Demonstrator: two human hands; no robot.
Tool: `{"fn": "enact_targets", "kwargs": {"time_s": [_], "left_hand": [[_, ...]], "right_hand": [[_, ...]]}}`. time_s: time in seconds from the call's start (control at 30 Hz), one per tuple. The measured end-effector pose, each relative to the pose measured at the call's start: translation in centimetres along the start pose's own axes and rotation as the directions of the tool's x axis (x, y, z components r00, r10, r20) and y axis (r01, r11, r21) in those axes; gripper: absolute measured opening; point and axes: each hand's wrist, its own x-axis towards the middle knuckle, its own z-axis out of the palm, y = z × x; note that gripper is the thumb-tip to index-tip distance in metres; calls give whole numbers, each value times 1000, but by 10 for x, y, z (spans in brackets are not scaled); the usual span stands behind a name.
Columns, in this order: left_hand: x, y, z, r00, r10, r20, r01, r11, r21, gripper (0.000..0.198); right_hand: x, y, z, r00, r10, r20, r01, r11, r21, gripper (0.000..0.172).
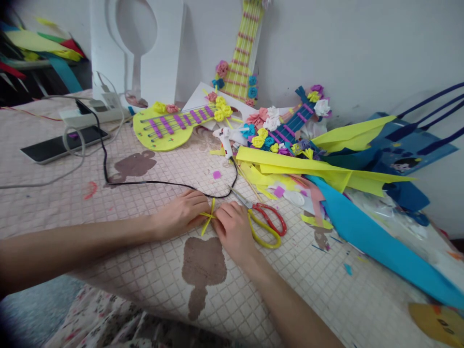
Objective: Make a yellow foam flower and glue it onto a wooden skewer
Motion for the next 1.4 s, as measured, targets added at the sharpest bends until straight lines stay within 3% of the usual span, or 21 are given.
{"fn": "enact_targets", "kwargs": {"time_s": [0.83, 1.4], "left_hand": [[-1, -2, 3, 1000, 4, -19, -5, 999, -32, 9], [0, -1, 0, 999, 47, 2, -47, 999, 4, 7]], "right_hand": [[1, -1, 1, 999, 31, -17, -30, 999, 43, 11], [1, 0, -2, 1000, -24, 0, 24, 999, -23, 18]]}}
